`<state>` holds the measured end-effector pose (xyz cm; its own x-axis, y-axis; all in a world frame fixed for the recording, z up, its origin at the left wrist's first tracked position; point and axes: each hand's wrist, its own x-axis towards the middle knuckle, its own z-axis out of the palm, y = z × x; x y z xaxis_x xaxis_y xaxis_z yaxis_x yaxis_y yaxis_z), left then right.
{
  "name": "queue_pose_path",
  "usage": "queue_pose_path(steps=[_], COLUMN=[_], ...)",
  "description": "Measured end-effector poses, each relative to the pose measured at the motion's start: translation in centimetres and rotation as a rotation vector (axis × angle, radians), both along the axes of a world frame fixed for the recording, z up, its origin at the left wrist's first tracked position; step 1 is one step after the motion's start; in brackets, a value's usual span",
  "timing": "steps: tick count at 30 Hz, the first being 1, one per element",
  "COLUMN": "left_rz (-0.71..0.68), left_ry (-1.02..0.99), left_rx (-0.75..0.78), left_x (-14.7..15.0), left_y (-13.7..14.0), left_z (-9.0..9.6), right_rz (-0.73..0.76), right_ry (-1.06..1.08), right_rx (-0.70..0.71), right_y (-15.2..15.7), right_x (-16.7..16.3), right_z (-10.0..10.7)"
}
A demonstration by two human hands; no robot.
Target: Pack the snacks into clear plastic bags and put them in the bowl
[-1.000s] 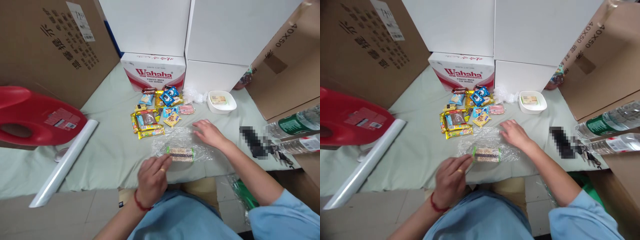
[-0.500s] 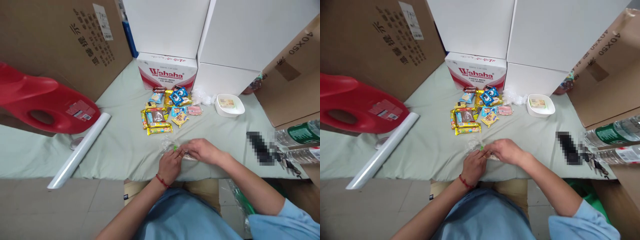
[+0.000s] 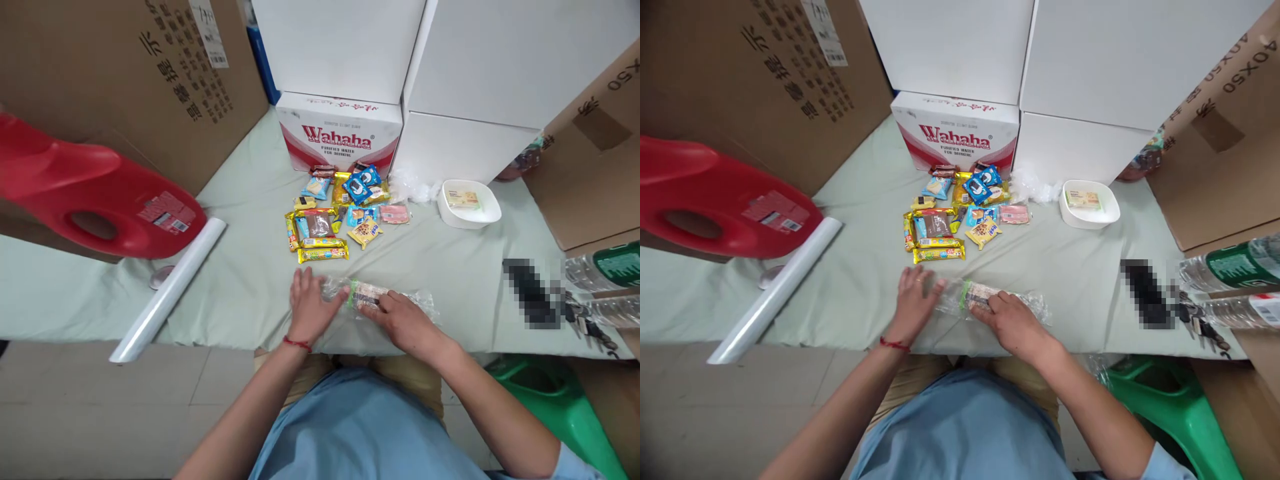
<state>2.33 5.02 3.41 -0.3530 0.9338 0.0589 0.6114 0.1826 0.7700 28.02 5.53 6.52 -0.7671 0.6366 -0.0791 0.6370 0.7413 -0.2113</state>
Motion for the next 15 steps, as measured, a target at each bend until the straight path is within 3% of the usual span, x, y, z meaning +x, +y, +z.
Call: queue_pose_path(steps=[3, 7, 9, 11, 15], left_rz=[-0.069, -0.056, -0.143, -0.304, -0.571], left_ry=[-0.039, -0.259, -0.294, -0.228, 0.194], left_rx=[-0.002, 0.019, 0.038, 0.080, 0.227], left_x=[2.4, 5.3, 6.7, 7.9, 9.3], left_y=[-0.4, -1.5, -2.1, -2.9, -4.7], left_z=[0.0, 1.5, 2.2, 2.3, 0.4], right_rz=[-0.006, -0.016, -0.030, -0.068, -0.117], right_ry=[0.008, 0.035, 0.047, 0.093, 0.337], right_rx=[-0.001, -0.035, -0.054, -0.074, -0.216], right_y=[-0.1, -0.1, -0.3, -0.7, -1.8], right_x=[0.1, -0.2, -0.4, -0.3, 1.9], right_z=[0.1, 0.1, 0.4, 0.8, 1.9])
